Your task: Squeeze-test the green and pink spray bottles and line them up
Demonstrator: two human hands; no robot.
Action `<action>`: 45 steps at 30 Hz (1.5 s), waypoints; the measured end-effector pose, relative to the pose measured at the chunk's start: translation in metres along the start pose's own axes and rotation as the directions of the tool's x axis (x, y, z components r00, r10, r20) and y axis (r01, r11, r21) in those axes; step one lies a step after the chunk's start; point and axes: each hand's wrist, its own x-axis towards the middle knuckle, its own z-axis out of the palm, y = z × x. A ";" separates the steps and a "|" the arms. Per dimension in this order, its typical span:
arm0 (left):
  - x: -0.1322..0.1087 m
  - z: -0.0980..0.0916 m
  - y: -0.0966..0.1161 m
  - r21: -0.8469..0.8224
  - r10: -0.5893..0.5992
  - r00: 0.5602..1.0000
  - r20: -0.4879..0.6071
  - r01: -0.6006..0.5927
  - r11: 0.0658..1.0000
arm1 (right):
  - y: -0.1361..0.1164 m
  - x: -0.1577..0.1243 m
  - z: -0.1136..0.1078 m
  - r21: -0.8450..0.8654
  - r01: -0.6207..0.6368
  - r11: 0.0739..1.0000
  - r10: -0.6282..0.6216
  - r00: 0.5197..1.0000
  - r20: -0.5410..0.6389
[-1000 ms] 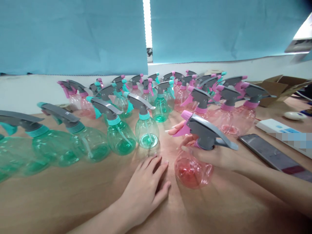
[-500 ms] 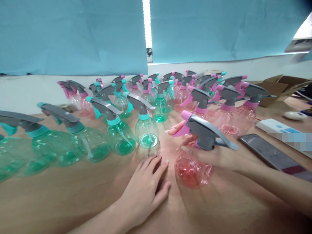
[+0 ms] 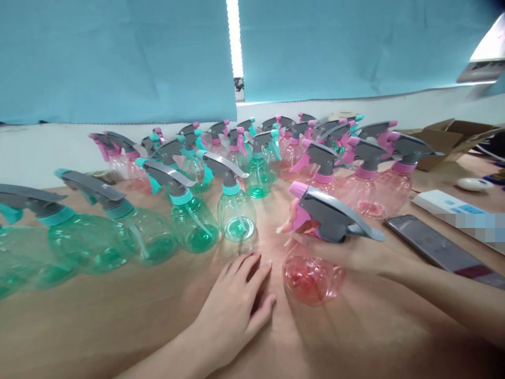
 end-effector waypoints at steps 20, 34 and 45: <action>-0.001 0.000 0.000 0.000 -0.006 1.000 0.004 0.006 1.000 | -0.012 0.004 0.000 0.094 -0.108 0.990 0.105 0.994 0.035; 0.000 0.000 0.001 -0.004 -0.012 1.000 0.004 0.012 1.000 | -0.010 0.005 0.001 0.085 -0.040 0.996 0.037 0.998 0.044; 0.001 -0.001 0.002 0.007 -0.021 1.000 -0.016 0.021 1.000 | 0.002 -0.002 0.005 0.036 -0.056 0.998 0.056 0.998 0.002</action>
